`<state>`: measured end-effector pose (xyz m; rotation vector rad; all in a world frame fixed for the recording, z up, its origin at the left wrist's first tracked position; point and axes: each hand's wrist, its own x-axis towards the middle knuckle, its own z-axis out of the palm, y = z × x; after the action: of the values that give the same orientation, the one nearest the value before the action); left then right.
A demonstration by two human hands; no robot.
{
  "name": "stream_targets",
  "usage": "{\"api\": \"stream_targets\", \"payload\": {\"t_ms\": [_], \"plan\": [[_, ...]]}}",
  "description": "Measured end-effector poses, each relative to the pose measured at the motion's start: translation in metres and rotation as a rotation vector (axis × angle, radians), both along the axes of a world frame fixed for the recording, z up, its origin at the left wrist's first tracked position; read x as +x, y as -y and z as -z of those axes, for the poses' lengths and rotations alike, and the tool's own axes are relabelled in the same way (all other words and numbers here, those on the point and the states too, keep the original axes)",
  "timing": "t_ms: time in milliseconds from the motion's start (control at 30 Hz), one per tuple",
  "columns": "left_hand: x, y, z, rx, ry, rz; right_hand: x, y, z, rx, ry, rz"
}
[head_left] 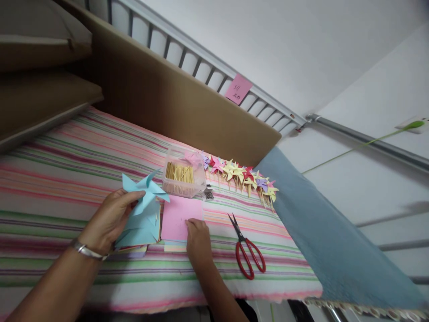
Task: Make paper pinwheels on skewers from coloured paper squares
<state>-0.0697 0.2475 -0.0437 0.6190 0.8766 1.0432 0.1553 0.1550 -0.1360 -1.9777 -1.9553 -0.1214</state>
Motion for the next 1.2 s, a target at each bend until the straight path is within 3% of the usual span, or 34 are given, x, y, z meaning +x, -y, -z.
{"api": "stream_targets", "payload": {"t_ms": [400, 500, 600, 700, 767, 867, 967, 1200], "plan": [[-0.001, 0.003, -0.003, 0.022, 0.097, 0.026, 0.011, -0.04, -0.002, -0.005, 0.005, -0.028], [-0.002, 0.003, -0.003, 0.029, 0.108, 0.047, 0.013, -0.044, -0.01, -0.016, -0.05, -0.012], [-0.002, 0.004, -0.002, 0.027, 0.087, 0.025, 0.008, -0.04, -0.034, -0.011, -0.134, 0.002], [0.001, 0.004, 0.002, 0.059, 0.011, -0.015, -0.009, -0.029, -0.071, 0.032, -0.278, 0.01], [0.005, 0.004, 0.007, 0.091, -0.038, -0.02, -0.026, -0.023, -0.094, 0.082, -0.562, -0.018], [0.012, 0.005, 0.014, 0.138, -0.096, -0.025, -0.052, -0.018, -0.113, 0.16, -0.73, -0.124], [0.019, 0.01, 0.016, 0.156, -0.134, -0.024, -0.067, -0.021, -0.114, 0.197, -0.749, -0.134], [0.027, 0.018, 0.01, 0.163, -0.14, 0.021, -0.077, -0.026, -0.107, 0.11, -0.751, -0.089]]}}
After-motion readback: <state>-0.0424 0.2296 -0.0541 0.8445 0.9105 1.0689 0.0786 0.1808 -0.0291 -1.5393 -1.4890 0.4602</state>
